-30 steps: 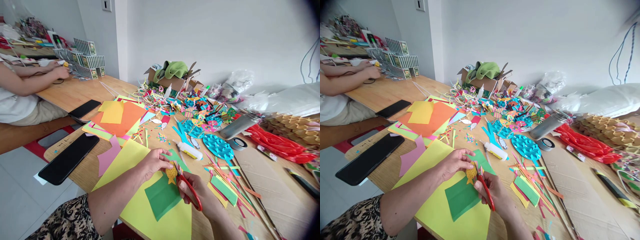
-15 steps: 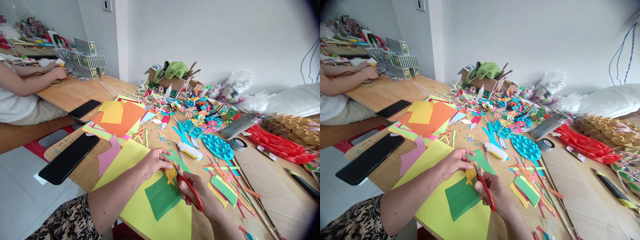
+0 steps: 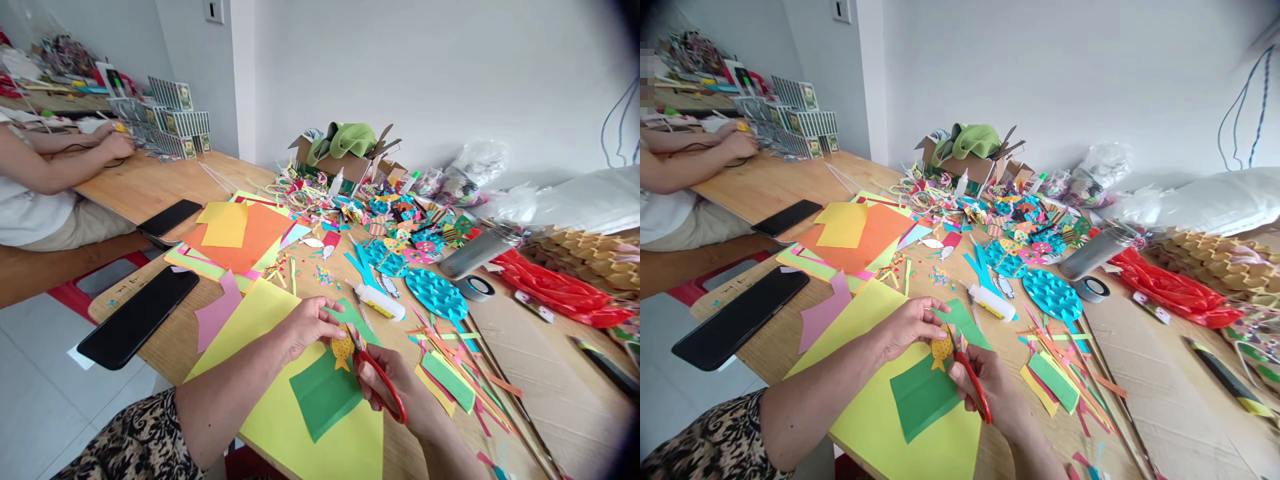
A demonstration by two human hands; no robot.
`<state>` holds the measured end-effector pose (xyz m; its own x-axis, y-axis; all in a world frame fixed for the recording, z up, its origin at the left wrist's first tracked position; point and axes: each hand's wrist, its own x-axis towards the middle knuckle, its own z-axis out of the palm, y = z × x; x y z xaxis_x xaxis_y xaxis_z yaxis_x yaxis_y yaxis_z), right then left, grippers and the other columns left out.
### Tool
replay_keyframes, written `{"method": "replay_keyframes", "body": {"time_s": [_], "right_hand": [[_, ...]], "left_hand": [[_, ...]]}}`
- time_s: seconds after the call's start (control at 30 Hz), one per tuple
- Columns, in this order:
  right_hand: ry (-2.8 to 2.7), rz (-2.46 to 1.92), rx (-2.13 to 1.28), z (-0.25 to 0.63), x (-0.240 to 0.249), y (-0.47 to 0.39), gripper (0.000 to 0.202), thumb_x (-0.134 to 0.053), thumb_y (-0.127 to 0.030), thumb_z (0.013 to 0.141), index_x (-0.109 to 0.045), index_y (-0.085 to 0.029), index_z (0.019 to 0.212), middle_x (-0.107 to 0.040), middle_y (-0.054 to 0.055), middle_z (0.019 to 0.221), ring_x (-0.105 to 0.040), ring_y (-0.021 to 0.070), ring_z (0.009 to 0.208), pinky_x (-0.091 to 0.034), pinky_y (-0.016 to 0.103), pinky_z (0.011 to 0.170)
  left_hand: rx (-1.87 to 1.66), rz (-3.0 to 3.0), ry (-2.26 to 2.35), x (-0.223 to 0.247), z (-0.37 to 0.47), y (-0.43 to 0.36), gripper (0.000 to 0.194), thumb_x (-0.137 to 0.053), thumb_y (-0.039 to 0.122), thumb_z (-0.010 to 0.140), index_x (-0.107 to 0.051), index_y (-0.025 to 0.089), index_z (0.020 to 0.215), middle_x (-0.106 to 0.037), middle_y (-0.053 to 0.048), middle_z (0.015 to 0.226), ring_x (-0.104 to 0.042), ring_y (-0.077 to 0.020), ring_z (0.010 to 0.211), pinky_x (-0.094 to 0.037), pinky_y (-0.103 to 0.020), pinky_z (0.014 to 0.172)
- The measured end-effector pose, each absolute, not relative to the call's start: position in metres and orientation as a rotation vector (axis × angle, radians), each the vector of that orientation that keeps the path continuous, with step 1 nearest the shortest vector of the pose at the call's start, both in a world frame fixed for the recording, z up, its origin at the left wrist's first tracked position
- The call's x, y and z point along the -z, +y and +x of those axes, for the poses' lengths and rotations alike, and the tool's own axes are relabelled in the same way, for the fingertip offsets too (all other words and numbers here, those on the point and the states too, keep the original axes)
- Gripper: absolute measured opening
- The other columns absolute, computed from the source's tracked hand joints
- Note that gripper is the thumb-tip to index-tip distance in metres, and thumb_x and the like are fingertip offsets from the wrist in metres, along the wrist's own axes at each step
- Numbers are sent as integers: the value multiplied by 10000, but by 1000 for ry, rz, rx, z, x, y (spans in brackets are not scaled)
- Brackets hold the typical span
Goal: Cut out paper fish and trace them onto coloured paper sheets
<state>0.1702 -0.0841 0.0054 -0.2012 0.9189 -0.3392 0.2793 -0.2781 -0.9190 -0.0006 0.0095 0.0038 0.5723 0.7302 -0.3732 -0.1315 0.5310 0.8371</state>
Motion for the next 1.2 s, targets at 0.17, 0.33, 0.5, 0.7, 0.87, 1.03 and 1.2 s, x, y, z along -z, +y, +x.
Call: {"method": "replay_keyframes", "body": {"time_s": [0.17, 0.33, 0.5, 0.7, 0.87, 1.03, 1.2], "right_hand": [[-1407, -1538, -1495, 169, -6, -84, 556, -593, -725, 710, -456, -186, 702, -480, -43, 501, -424, 69, 391, -277, 191, 378], [-1405, -1553, -1488, 169, -7, -84, 552, -573, -725, 726, -465, -183, 719, -484, -40, 508, -427, 72, 397, -279, 195, 381], [-1449, -1543, -1484, 169, -8, -83, 549, -595, -713, 721, -476, -177, 729, -501, -31, 543, -449, 80, 433, -286, 203, 410], [-1490, -1510, -1489, 169, -9, -84, 524, -591, -690, 746, -479, -178, 744, -507, -29, 561, -457, 86, 453, -300, 209, 426], [-1465, -1529, -1496, 170, -8, -83, 529, -604, -695, 727, -476, -182, 737, -468, -48, 550, -438, 77, 439, -326, 200, 413], [-1426, -1556, -1503, 169, -9, -84, 546, -603, -710, 713, -471, -181, 725, -468, -50, 528, -437, 73, 419, -318, 190, 392], [-1404, -1546, -1482, 168, -8, -84, 543, -586, -714, 723, -459, -186, 711, -450, -56, 517, -417, 67, 413, -307, 188, 385]], "left_hand": [[-588, 843, 803, -2, -1, 10, 547, -748, 107, 499, -574, 124, 1017, -589, 27, 672, -571, -124, 606, -423, -266, 574], [-596, 814, 803, -3, -1, 9, 549, -762, 121, 499, -571, 123, 1013, -599, 19, 679, -576, -128, 605, -422, -268, 584], [-589, 835, 798, -2, 0, 9, 531, -757, 109, 508, -574, 129, 1006, -599, 23, 660, -575, -128, 601, -404, -257, 575], [-578, 868, 795, -2, 0, 9, 511, -732, 91, 526, -571, 126, 1010, -600, 28, 641, -565, -121, 578, -405, -256, 567], [-575, 872, 790, -3, -1, 9, 521, -735, 92, 516, -571, 127, 1009, -604, 25, 643, -564, -119, 571, -397, -250, 552], [-578, 864, 798, -3, -1, 9, 525, -740, 103, 505, -575, 130, 1003, -598, 28, 643, -563, -119, 579, -399, -251, 556], [-594, 846, 805, -4, -1, 9, 542, -750, 125, 513, -564, 125, 1022, -612, 17, 673, -564, -118, 589, -399, -251, 554]]}}
